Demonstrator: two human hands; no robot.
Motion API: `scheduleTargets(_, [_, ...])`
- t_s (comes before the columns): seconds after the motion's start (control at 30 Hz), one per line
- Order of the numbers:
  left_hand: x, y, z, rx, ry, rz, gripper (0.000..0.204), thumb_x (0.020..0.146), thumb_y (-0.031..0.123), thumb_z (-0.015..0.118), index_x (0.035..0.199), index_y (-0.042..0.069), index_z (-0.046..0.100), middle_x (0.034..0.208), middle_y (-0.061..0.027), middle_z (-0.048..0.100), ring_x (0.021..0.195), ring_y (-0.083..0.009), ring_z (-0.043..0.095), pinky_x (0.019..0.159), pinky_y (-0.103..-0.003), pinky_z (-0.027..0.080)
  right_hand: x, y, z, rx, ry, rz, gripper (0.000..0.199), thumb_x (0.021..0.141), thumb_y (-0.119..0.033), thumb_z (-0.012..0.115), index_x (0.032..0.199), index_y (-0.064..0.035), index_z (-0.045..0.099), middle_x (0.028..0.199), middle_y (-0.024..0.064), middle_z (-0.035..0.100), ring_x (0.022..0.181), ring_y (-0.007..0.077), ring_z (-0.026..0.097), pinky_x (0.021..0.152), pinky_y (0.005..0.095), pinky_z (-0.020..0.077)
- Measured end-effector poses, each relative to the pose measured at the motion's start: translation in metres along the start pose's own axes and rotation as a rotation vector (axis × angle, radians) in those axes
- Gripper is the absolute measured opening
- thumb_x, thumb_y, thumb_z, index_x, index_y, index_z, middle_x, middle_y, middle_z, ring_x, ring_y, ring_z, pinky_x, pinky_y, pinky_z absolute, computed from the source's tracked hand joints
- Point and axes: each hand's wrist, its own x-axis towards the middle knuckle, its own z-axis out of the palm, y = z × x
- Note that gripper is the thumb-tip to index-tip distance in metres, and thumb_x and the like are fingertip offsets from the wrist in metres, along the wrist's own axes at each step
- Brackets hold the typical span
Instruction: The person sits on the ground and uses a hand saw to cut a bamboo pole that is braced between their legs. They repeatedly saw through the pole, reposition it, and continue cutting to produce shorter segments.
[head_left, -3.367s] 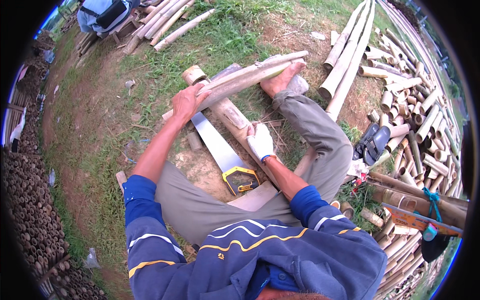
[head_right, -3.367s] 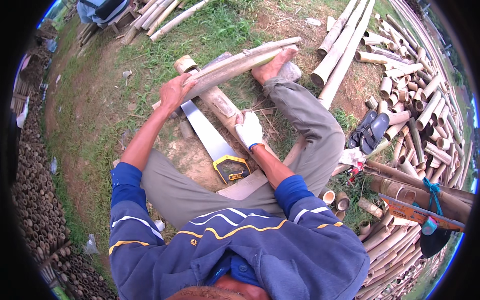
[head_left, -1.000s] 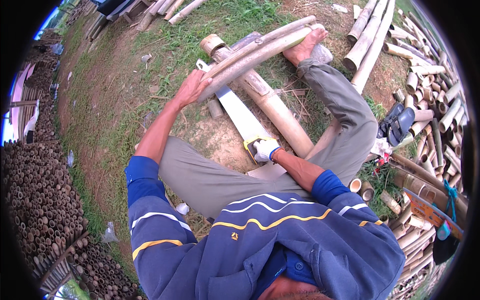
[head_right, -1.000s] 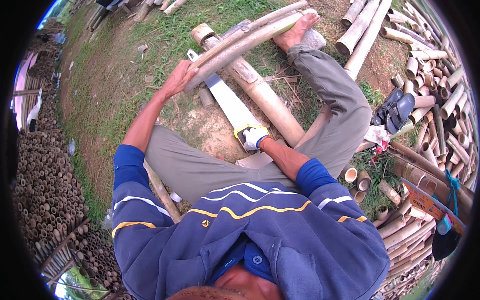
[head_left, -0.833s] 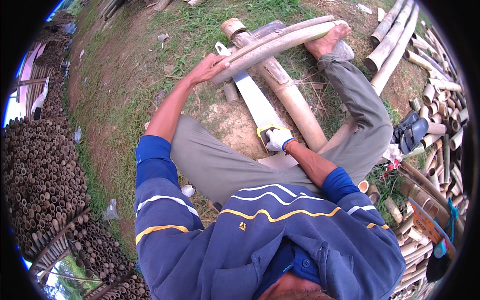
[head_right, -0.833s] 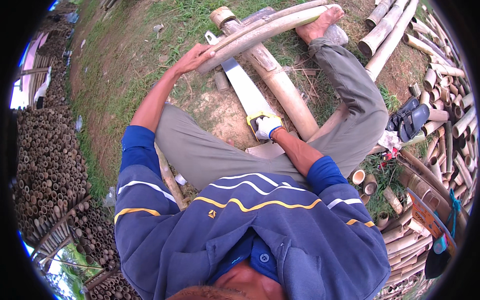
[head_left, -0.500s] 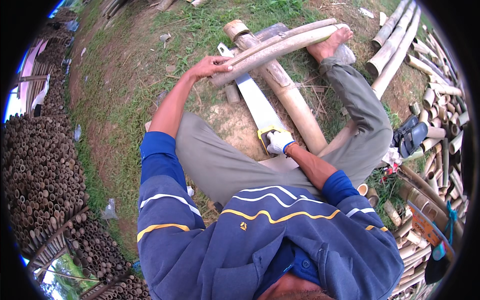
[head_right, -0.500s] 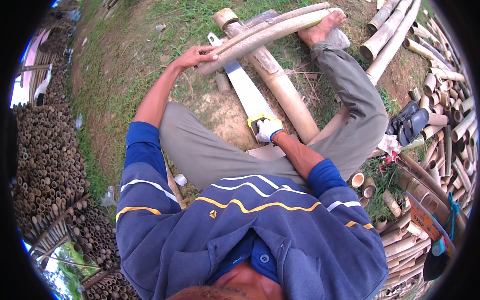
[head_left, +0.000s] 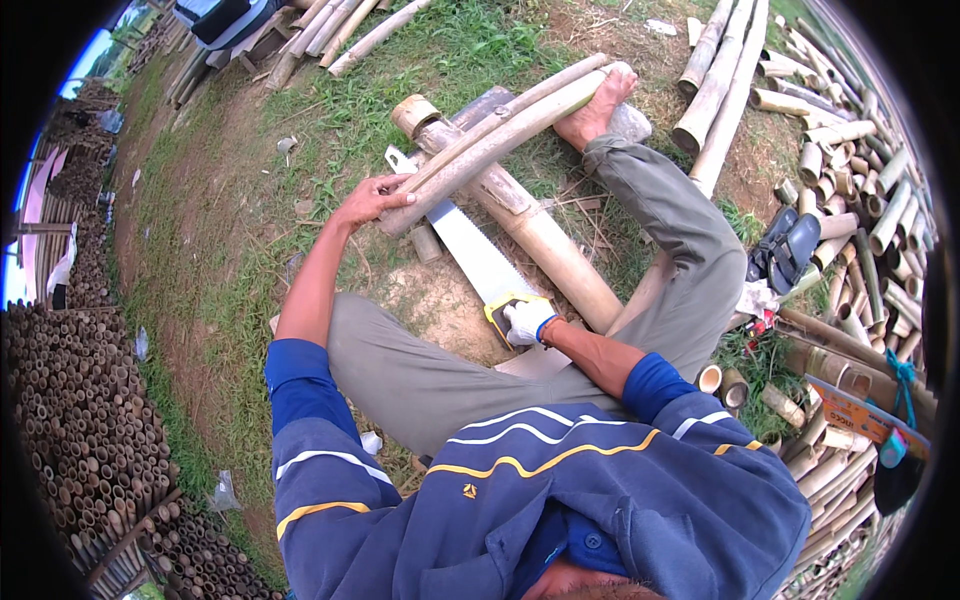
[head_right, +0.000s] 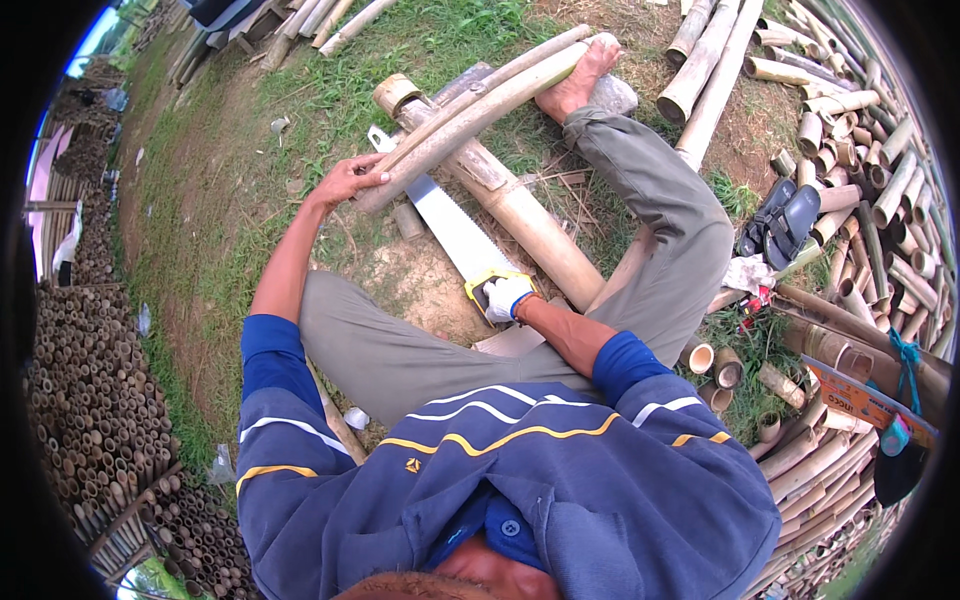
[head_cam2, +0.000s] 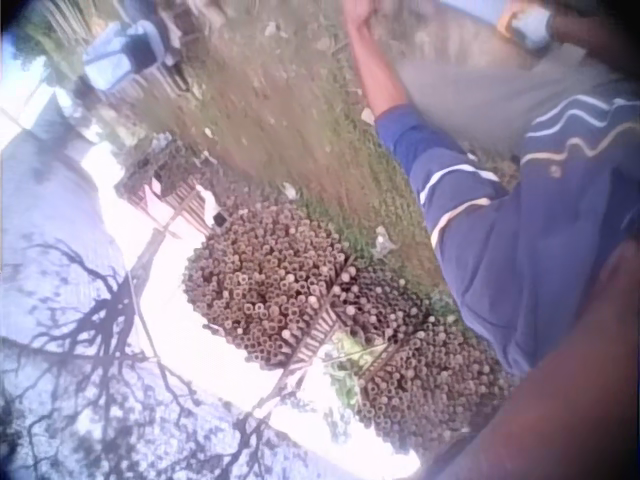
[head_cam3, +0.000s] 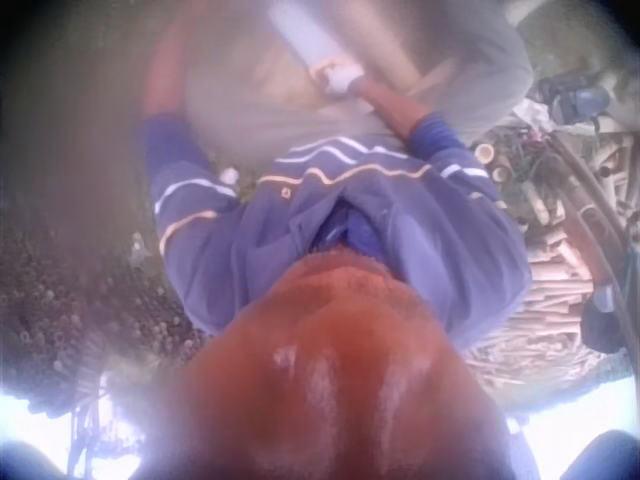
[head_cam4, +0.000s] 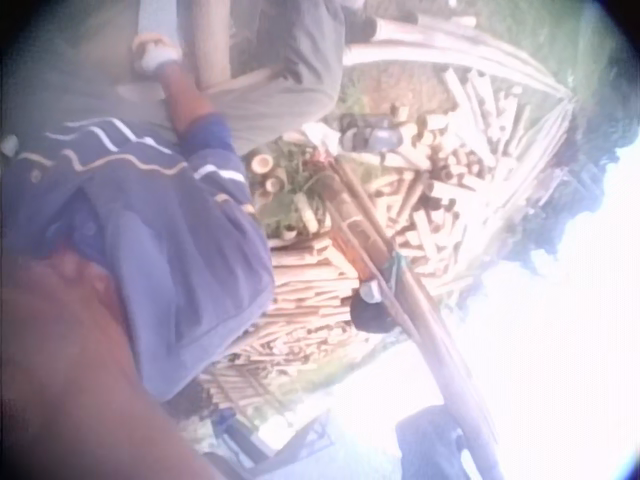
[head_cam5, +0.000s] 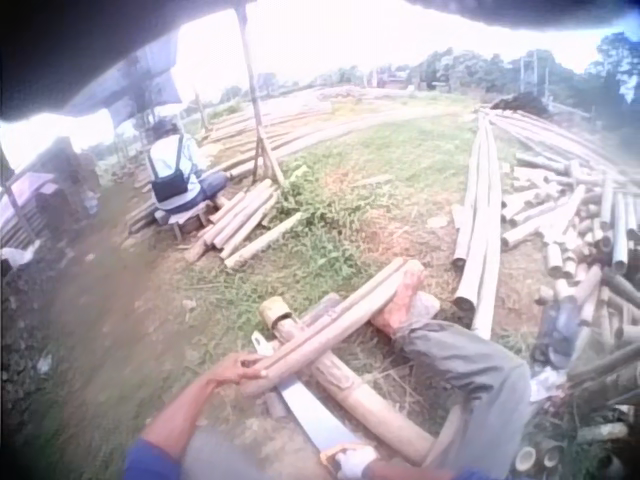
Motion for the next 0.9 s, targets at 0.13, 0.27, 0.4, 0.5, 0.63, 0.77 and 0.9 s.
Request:
scheduleTargets(0.13, [-0.001, -0.004, 0.005, -0.135, 0.012, 0.0, 0.074, 0.09, 0.039, 0.086, 0.152, 0.007, 0.061, 0.147, -0.0121, 0.065, 0.136, -0.0244, 0.058, 0.119, -0.04, 0.04, 0.002, 0.002, 0.003, -0.012, 0.01, -0.009, 0.047, 0.091, -0.036, 0.059, 0.129, -0.0127, 0.073, 0.126, 0.022, 0.074, 0.117, 0.0391, 0.071, 0.106, 0.0497, 0.0527])
scheduleTargets(0.27, [0.001, -0.023, 0.004, -0.224, 0.009, 0.017, 0.075, 0.092, 0.04, 0.084, 0.154, 0.007, 0.058, 0.149, -0.0107, 0.063, 0.136, -0.0236, 0.057, 0.119, -0.039, 0.04, 0.002, -0.001, -0.001, -0.013, -0.002, -0.012, 0.047, 0.091, -0.036, 0.06, 0.13, -0.0126, 0.073, 0.127, 0.0221, 0.074, 0.118, 0.0395, 0.071, 0.105, 0.0501, 0.0534])
scheduleTargets(0.4, [-0.004, -0.008, 0.009, -0.172, 0.006, 0.029, 0.071, 0.094, 0.041, 0.082, 0.153, 0.007, 0.06, 0.147, -0.0104, 0.065, 0.134, -0.0222, 0.058, 0.117, -0.038, 0.042, 0.002, 0.002, 0.001, -0.009, -0.002, -0.01, 0.048, 0.09, -0.036, 0.061, 0.13, -0.0123, 0.073, 0.127, 0.022, 0.074, 0.118, 0.0394, 0.071, 0.104, 0.0497, 0.0538])
scheduleTargets(0.5, [-0.001, -0.012, 0.008, -0.172, 0.002, 0.046, 0.071, 0.094, 0.042, 0.082, 0.152, 0.006, 0.06, 0.146, -0.0104, 0.065, 0.133, -0.0222, 0.059, 0.116, -0.038, 0.043, 0.006, 0.003, 0.006, -0.003, 0.016, -0.019, 0.047, 0.088, -0.035, 0.063, 0.128, -0.0112, 0.073, 0.123, 0.0218, 0.075, 0.114, 0.0397, 0.072, 0.101, 0.0494, 0.0548])
scheduleTargets(0.63, [-0.002, -0.011, 0.011, -0.124, 0.051, 0.052, 0.072, 0.093, 0.046, 0.081, 0.151, 0.008, 0.062, 0.143, -0.0105, 0.065, 0.13, -0.024, 0.061, 0.114, -0.039, 0.045, 0.006, 0.004, 0.007, -0.02, 0.039, -0.04, 0.047, 0.085, -0.033, 0.064, 0.124, -0.0087, 0.073, 0.115, 0.0221, 0.075, 0.109, 0.0406, 0.073, 0.096, 0.0493, 0.0564])
scheduleTargets(0.77, [0.006, -0.005, 0.016, 0.04, 0.179, 0.089, 0.072, 0.093, 0.049, 0.081, 0.15, 0.008, 0.063, 0.137, -0.0123, 0.064, 0.127, -0.0256, 0.061, 0.11, -0.041, 0.046, 0.006, 0.0, 0.004, -0.015, 0.008, -0.034, 0.049, 0.086, -0.034, 0.064, 0.128, -0.009, 0.071, 0.117, 0.0226, 0.075, 0.109, 0.0403, 0.073, 0.097, 0.0491, 0.0561])
scheduleTargets(0.9, [0.035, 0.036, 0.052, 0.127, 0.24, 0.187, 0.067, 0.095, 0.049, 0.078, 0.149, 0.012, 0.064, 0.121, -0.0128, 0.059, 0.119, -0.0277, 0.06, 0.107, -0.043, 0.047, 0.011, 0.011, 0.018, 0.017, 0.002, 0.03, 0.05, 0.088, -0.04, 0.064, 0.13, -0.0156, 0.074, 0.125, 0.0192, 0.075, 0.116, 0.037, 0.072, 0.101, 0.0489, 0.0553])
